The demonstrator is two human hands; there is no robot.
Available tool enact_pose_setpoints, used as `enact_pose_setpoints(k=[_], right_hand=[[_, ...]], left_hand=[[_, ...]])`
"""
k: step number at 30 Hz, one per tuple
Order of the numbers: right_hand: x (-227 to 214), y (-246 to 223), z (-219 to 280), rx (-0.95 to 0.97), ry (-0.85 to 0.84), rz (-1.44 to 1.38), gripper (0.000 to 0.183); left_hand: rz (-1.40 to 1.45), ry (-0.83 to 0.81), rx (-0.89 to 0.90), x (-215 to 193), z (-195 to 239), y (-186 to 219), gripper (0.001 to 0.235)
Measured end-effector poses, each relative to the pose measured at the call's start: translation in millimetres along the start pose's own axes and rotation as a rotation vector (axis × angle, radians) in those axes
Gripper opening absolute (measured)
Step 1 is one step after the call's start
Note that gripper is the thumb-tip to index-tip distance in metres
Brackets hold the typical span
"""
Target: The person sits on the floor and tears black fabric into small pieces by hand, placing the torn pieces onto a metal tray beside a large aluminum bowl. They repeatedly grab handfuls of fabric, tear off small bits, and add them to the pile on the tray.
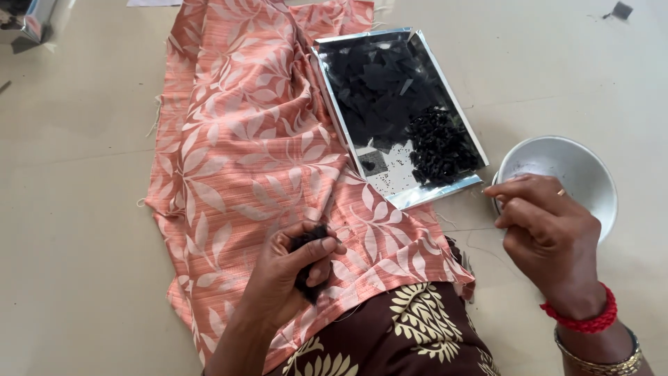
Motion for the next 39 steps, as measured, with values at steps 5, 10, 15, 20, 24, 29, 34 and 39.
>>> enact_pose_setpoints(k=[5, 10, 15, 20, 24, 29, 34, 39], right_hand=[[6.7, 16.8, -3.6, 0.115, 0.003, -0.014, 0.017], [43.2, 36.4, -6.0, 0.217, -0.340, -0.003, 0.022], [80.5, 6.5, -16.5, 0.419, -0.449, -0.405, 0.046], [110.3, -26.1, -18.7, 0.816, -0.688, -1.145, 0.057], [124.3, -45.8, -30.3, 0.945, -0.792, -1.416, 0.060], [133.5, -42.2, -17.2, 1.113, -0.710, -1.576, 0.050], [142.1, -39.4, -4.9, 1.153, -0.660, -1.685, 0.048], [107.9, -10.6, -12.8, 1.014, -0.667, -1.268, 0.022]], left_hand=[[0.035, 0.013, -0.044, 2.0, -2.6, -0.1, 0.012], [0.095, -0.011, -0.084, 1.5, -3.6, 0.6, 0.017], [0.134, 0.011, -0.081, 4.0, -7.7, -4.8, 0.023], [0.147, 0.028, -0.078, -2.9, -13.0, -10.4, 0.018], [0.184, 0.037, -0.097, -7.2, -10.0, -8.2, 0.016], [0.054, 0.016, -0.004, -6.9, -8.5, 4.7, 0.015], [-0.506, 0.111, 0.016, -10.3, -4.2, 30.5, 0.018], [-0.267, 0.098, 0.044, -21.8, 3.9, 41.8, 0.018]])
Point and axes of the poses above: each hand's wrist, its own z-axis away from the middle knuckle, its own x-axis out of the palm, y = z × x, the point moved 1 cm from there along -z, towards the middle knuckle, and after that the axes turned 13 degrees about -z, right-handed, at the moved point
